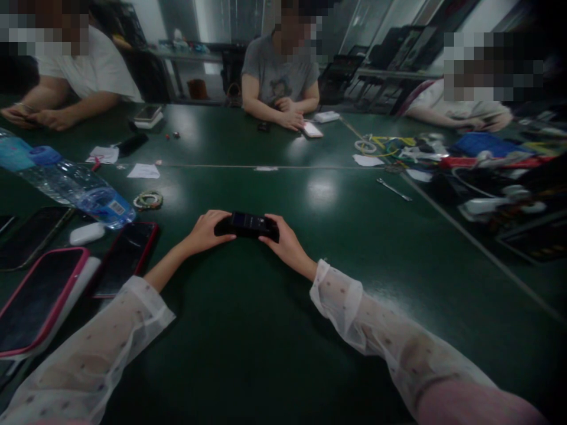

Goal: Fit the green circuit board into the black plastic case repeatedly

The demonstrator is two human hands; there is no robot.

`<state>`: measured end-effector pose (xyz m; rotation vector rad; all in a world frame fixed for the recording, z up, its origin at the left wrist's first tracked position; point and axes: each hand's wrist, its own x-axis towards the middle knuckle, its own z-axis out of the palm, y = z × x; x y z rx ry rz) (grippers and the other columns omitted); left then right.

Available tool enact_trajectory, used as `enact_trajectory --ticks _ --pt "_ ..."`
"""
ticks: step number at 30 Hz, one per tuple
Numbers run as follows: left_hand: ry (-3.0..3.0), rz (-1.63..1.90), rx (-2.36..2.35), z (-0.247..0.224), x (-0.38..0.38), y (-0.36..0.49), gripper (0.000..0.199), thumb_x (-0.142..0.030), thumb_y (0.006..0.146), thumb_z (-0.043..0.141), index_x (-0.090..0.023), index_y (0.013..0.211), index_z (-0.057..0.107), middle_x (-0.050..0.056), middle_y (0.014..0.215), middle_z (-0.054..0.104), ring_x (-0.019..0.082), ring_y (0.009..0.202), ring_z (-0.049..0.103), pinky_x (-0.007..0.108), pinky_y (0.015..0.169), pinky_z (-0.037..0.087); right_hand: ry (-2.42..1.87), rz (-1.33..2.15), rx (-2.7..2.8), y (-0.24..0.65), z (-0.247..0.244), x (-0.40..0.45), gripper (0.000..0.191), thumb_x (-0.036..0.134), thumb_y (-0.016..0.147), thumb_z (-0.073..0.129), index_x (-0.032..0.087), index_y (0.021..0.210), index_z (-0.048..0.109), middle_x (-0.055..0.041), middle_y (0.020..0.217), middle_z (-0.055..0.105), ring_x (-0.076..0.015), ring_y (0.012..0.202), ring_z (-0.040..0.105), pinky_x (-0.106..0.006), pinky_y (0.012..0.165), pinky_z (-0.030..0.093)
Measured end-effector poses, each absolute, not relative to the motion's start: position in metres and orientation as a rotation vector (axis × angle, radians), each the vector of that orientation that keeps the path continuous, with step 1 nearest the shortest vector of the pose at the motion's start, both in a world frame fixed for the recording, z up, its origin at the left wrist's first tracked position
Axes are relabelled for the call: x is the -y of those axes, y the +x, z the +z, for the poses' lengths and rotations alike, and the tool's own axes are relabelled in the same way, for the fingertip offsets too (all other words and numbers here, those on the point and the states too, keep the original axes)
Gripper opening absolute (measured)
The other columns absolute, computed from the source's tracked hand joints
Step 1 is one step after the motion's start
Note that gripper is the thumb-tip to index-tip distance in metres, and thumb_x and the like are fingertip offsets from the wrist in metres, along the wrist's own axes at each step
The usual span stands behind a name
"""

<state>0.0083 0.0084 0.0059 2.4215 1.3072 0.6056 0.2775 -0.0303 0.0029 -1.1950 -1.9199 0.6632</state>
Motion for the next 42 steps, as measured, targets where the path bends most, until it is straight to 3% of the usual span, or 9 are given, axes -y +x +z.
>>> enact_trajectory --ticks 18,26,30,36,42 --pt "2.409 0.627 -1.313 0.005 -0.008 0.008 0.057 -0.057 0.079 0.064 -0.022 0.122 0.052 0.009 0.126 0.057 0.03 0.118 0.049 0.045 0.096 0.04 -1.15 0.678 1.803 0.276 0.008 0.036 0.052 0.027 0.083 0.067 0.024 0.129 0.043 -0.0095 0.124 0.057 -0.0241 0.114 0.06 -0.046 0.101 0.049" --pt "2.417 0.614 -1.285 0.004 -0.01 0.007 0.049 -0.052 0.083 0.062 -0.027 0.125 0.053 0.007 0.128 0.057 0.029 0.12 0.047 0.047 0.096 0.038 -1.174 0.395 1.645 0.293 0.017 0.032 0.056 0.034 0.083 0.065 0.025 0.132 0.04 -0.0104 0.125 0.055 -0.0256 0.115 0.057 -0.047 0.101 0.048" --pt "2.419 0.606 -1.276 0.007 -0.009 0.007 0.049 -0.053 0.085 0.06 -0.027 0.126 0.053 0.006 0.129 0.057 0.028 0.12 0.048 0.046 0.095 0.039 -1.277 0.301 1.63 0.321 0.007 0.024 0.054 0.033 0.082 0.066 0.02 0.13 0.043 -0.0126 0.12 0.057 -0.0269 0.109 0.06 -0.049 0.097 0.049" --pt "2.411 0.593 -1.262 0.009 -0.007 0.008 0.047 -0.052 0.086 0.059 -0.026 0.126 0.054 0.006 0.13 0.057 0.027 0.122 0.047 0.046 0.097 0.038 -1.399 0.374 1.679 0.341 -0.007 0.019 0.054 0.034 0.08 0.068 0.017 0.125 0.046 -0.0139 0.114 0.061 -0.0287 0.102 0.063 -0.05 0.09 0.052" --pt "2.384 0.588 -1.28 0.014 -0.006 0.009 0.047 -0.051 0.086 0.06 -0.027 0.125 0.054 0.006 0.13 0.057 0.028 0.121 0.048 0.047 0.097 0.039 -1.388 0.427 1.754 0.336 -0.007 0.02 0.052 0.033 0.081 0.067 0.019 0.125 0.044 -0.0129 0.115 0.06 -0.0289 0.106 0.061 -0.051 0.094 0.051"
